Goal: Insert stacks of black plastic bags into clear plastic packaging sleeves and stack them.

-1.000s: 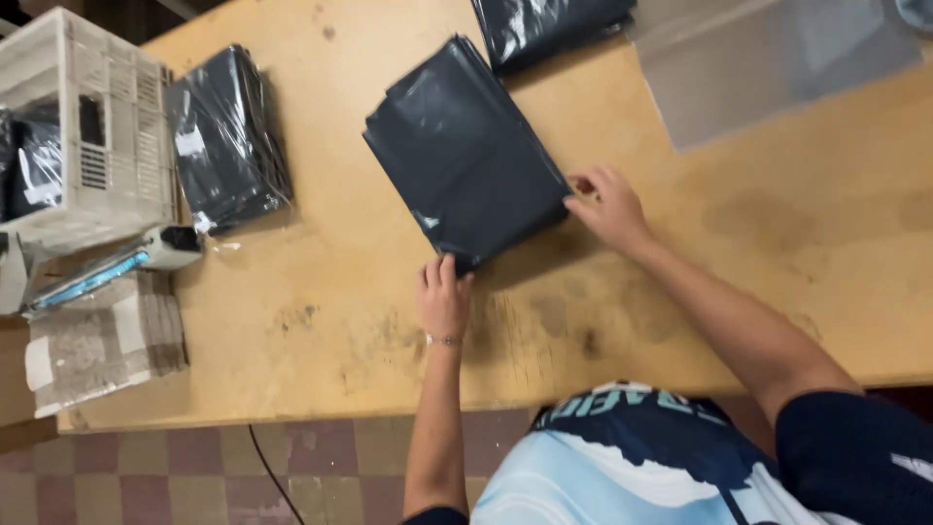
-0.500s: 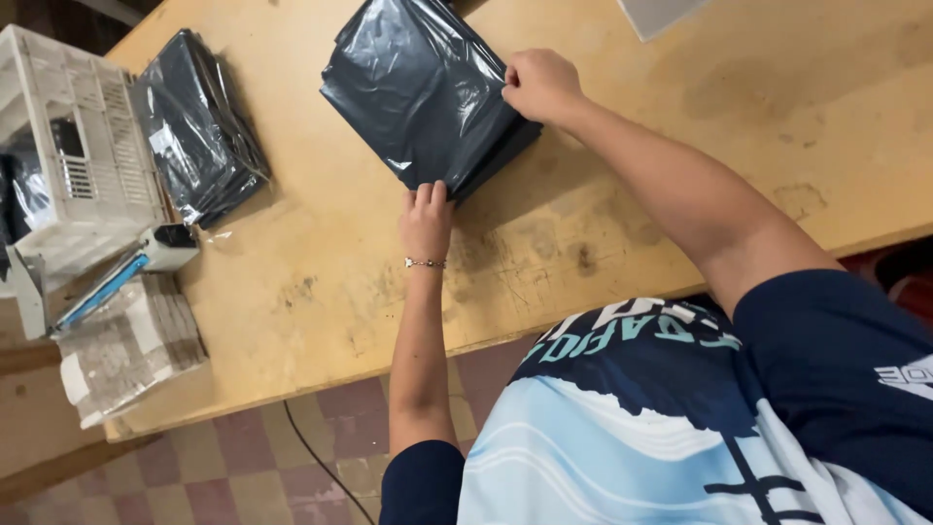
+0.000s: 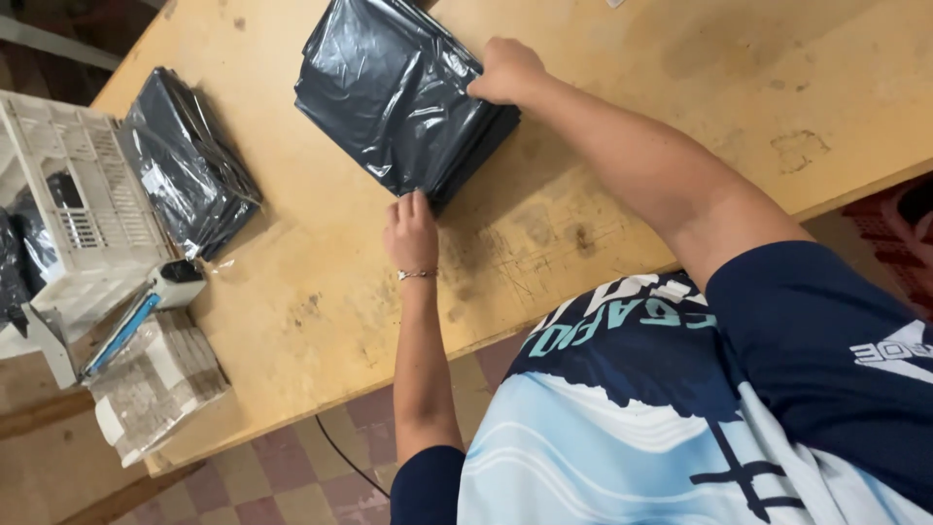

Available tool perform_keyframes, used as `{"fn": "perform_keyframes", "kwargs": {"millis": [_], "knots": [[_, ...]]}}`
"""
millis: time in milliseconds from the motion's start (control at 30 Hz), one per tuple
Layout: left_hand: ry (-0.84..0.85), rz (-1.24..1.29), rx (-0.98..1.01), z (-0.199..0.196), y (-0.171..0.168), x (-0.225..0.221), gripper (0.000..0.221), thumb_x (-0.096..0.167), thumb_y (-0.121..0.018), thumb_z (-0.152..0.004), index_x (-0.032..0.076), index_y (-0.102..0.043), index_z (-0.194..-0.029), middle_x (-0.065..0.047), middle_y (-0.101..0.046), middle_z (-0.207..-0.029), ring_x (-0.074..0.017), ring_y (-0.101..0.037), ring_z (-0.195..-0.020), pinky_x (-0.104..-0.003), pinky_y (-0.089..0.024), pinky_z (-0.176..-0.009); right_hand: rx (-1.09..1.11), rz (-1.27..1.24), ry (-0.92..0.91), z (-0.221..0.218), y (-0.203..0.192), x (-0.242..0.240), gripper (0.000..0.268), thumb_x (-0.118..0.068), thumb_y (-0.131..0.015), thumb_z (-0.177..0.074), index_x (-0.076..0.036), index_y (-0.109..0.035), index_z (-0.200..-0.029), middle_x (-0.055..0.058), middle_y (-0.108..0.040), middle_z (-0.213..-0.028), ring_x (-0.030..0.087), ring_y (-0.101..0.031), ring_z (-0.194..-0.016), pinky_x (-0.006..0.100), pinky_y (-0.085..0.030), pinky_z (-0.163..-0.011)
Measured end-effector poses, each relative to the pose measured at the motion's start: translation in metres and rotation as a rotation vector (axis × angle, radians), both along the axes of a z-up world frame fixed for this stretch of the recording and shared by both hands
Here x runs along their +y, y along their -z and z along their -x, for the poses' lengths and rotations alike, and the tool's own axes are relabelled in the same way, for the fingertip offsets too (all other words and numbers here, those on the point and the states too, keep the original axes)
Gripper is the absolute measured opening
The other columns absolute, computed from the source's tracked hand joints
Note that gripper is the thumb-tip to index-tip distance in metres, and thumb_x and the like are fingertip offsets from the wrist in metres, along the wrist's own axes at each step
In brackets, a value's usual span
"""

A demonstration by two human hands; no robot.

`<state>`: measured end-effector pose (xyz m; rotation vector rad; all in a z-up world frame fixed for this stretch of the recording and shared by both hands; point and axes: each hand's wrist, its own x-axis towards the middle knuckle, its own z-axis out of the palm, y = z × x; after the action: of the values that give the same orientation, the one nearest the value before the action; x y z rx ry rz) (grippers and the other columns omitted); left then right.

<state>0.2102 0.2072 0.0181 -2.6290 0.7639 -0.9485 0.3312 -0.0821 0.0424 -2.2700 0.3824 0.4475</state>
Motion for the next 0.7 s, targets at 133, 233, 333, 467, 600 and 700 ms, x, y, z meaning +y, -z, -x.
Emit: {"fn": "perform_keyframes", "kwargs": {"millis": [133, 233, 333, 467, 600, 700], "knots": [[-0.068, -0.066, -0.047, 0.003, 0.003, 0.003, 0.006, 0.020, -0.057, -0.093, 0.024, -0.062, -0.095, 0.007, -0.060, -0.087, -0.0184, -0.059, -0.080, -0.033, -0.042, -0.048, 0.067, 0.029, -0.036, -0.001, -0.005, 0.006, 0.045, -0.040, -0.077, -0.075, -0.007, -0.070, -0.106, 0.011, -0.072, -0.106, 0.033, -0.070, -0.097, 0.042, -0.055, -0.075], [-0.144, -0.126, -0.027, -0.003, 0.025, 0.003, 0.005, 0.022, -0.060, -0.091, 0.022, -0.058, -0.095, 0.004, -0.054, -0.087, -0.0168, -0.057, -0.073, -0.031, -0.042, -0.043, 0.106, 0.090, -0.041, -0.002, 0.000, 0.004, 0.048, -0.038, -0.066, -0.075, -0.008, -0.072, -0.112, 0.013, -0.072, -0.111, 0.038, -0.069, -0.104, 0.044, -0.056, -0.081], [-0.117, 0.016, 0.122, -0.009, 0.024, 0.011, 0.006, 0.017, -0.056, -0.093, 0.018, -0.058, -0.099, -0.002, -0.057, -0.094, -0.0222, -0.059, -0.065, -0.035, -0.047, -0.045, 0.157, 0.023, -0.016, 0.000, -0.015, 0.004, 0.035, -0.039, -0.066, -0.075, -0.010, -0.070, -0.095, 0.006, -0.071, -0.095, 0.030, -0.070, -0.088, 0.039, -0.051, -0.068], [-0.299, 0.346, 0.223, -0.028, -0.016, 0.013, 0.017, 0.026, -0.065, -0.092, 0.017, -0.054, -0.102, -0.005, -0.061, -0.103, -0.0326, -0.060, -0.067, -0.045, -0.047, -0.054, 0.211, -0.261, 0.049, -0.009, -0.051, 0.000, 0.046, -0.035, -0.070, -0.078, -0.005, -0.065, -0.113, 0.011, -0.070, -0.102, 0.022, -0.069, -0.083, 0.033, -0.055, -0.067], [-0.647, 1.585, 0.842, -0.037, -0.059, -0.001, 0.051, 0.027, -0.087, -0.076, 0.008, -0.041, -0.091, -0.012, -0.055, -0.079, -0.0259, -0.075, -0.058, -0.028, -0.051, -0.040, 0.176, -0.581, 0.116, -0.029, -0.011, 0.008, 0.030, -0.009, -0.067, -0.079, -0.004, -0.063, -0.109, 0.012, -0.064, -0.105, 0.028, -0.068, -0.093, 0.036, -0.065, -0.055], [0.146, 2.223, 1.573, -0.057, 0.053, 0.066, 0.036, 0.001, -0.063, -0.090, 0.011, -0.062, -0.124, -0.012, -0.070, -0.124, -0.0418, -0.058, -0.136, -0.059, -0.051, -0.100, 0.127, -0.421, 0.126, -0.039, 0.033, 0.006, 0.071, -0.050, -0.086, -0.067, -0.010, -0.069, -0.124, 0.009, -0.071, -0.123, 0.025, -0.070, -0.109, 0.035, -0.054, -0.090]]}}
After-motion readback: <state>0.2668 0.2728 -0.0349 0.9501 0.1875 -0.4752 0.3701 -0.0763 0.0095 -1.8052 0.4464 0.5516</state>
